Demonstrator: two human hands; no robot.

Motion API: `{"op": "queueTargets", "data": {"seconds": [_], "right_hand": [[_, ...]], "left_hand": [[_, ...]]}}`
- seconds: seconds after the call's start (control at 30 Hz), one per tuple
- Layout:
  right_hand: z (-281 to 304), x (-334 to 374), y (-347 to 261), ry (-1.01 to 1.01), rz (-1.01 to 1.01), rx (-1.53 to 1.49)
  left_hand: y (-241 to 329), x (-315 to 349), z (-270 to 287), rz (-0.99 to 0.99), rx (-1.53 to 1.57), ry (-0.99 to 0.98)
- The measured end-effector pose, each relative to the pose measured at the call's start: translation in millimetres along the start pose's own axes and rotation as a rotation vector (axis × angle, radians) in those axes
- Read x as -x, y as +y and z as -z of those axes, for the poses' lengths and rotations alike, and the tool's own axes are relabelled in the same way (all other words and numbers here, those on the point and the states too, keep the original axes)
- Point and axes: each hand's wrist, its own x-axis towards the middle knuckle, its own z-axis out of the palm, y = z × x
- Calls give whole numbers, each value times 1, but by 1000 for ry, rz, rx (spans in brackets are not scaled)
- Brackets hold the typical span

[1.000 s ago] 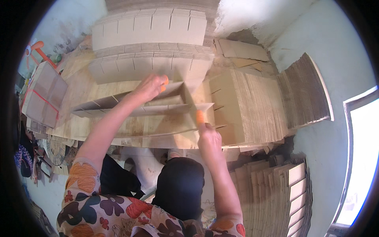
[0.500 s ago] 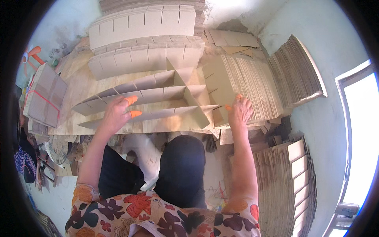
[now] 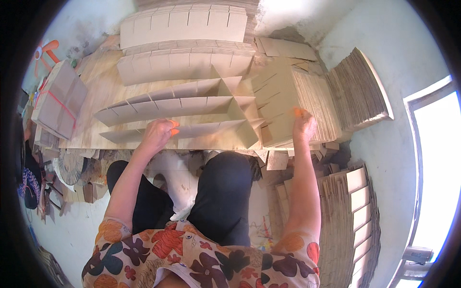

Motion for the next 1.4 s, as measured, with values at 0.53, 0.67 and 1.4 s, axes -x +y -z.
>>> {"op": "queueTargets", "data": {"seconds": [0.53, 0.67, 1.4], "right_hand": [[52, 35, -125, -454, 364, -557], [44, 46, -137, -500, 399, -471], [33, 55, -133, -604, 463, -386]], "left_hand": [[17, -11, -12, -35, 112, 4], [15, -15, -12, 7, 27, -81], [-30, -64, -18, 40, -137, -5]]}}
